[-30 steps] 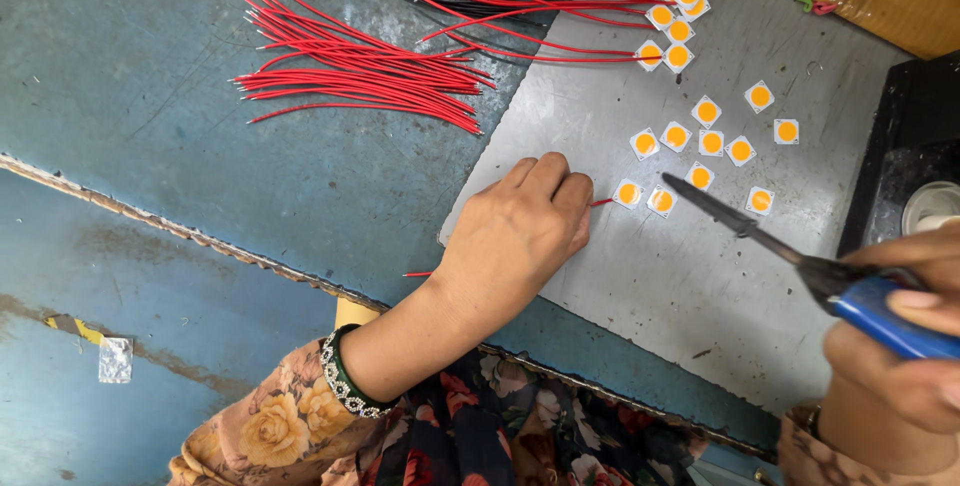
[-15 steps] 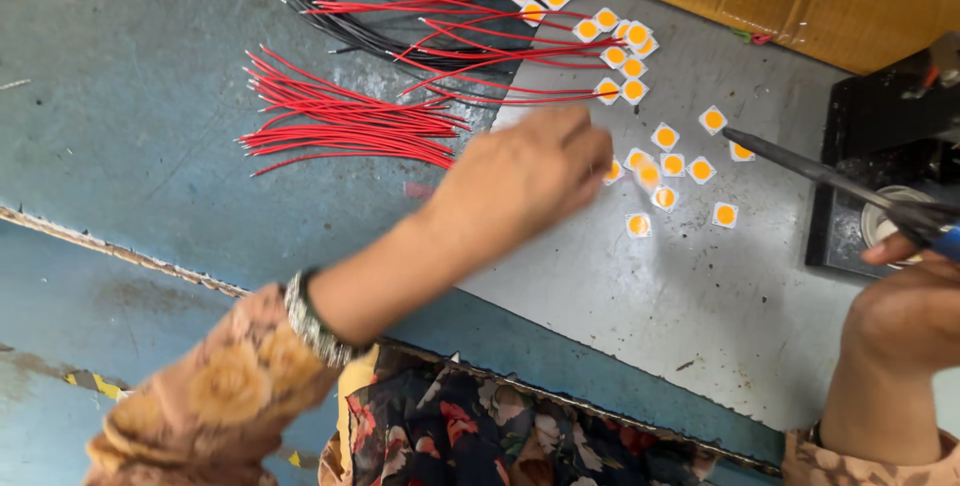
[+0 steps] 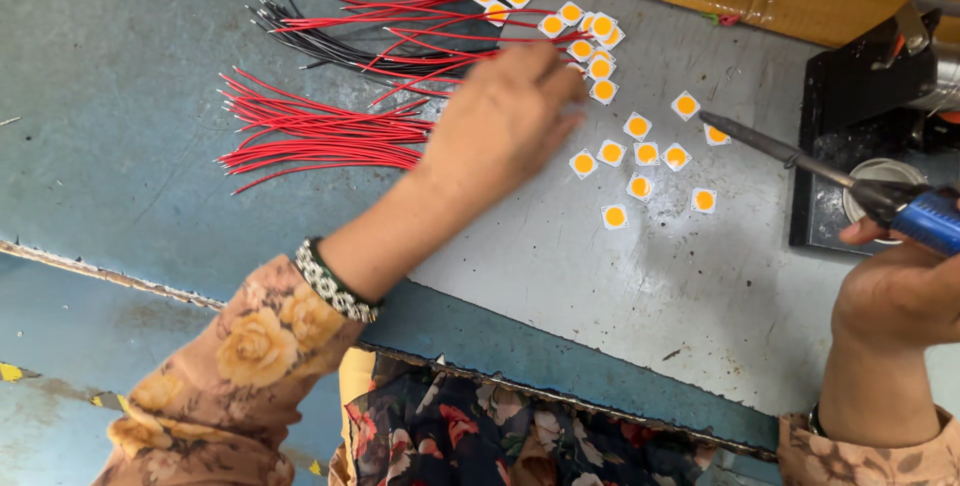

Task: The person solders red wires to small square LED modules arranged on a metal work surface. They repeatedly pick up a wire, position it on a contact point, and use a soldering iron to attach it, then move to the next LED.

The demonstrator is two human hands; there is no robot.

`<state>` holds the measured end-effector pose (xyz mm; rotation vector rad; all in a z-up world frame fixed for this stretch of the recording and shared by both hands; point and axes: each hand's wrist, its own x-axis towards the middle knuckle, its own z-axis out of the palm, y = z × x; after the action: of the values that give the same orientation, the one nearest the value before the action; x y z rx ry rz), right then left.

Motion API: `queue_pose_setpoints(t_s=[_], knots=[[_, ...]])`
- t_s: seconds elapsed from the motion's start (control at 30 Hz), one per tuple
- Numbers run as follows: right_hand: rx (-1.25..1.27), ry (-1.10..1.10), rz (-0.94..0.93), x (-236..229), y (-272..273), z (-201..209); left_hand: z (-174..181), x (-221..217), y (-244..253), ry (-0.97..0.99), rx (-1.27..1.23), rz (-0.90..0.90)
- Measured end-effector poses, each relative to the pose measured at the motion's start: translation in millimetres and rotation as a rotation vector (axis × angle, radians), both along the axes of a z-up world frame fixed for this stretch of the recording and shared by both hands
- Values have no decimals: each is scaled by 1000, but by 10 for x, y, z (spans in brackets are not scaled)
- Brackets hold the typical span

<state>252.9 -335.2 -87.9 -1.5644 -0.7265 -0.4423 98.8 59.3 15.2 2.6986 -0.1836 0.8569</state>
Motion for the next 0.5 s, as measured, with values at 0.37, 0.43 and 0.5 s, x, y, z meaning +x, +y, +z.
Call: queue_pose_setpoints(t_s=[0.37,0.43,0.5], knots=[[-20,-127,-150,406,-273,-124,-168,545,-766,113,-96,-155],[-36,-143,-160,381,-268,-99,-161,699,-879,133,-77,-149],[-17,-143,-147,339,-241,-79,-169,784,-965,157,-38,-144]])
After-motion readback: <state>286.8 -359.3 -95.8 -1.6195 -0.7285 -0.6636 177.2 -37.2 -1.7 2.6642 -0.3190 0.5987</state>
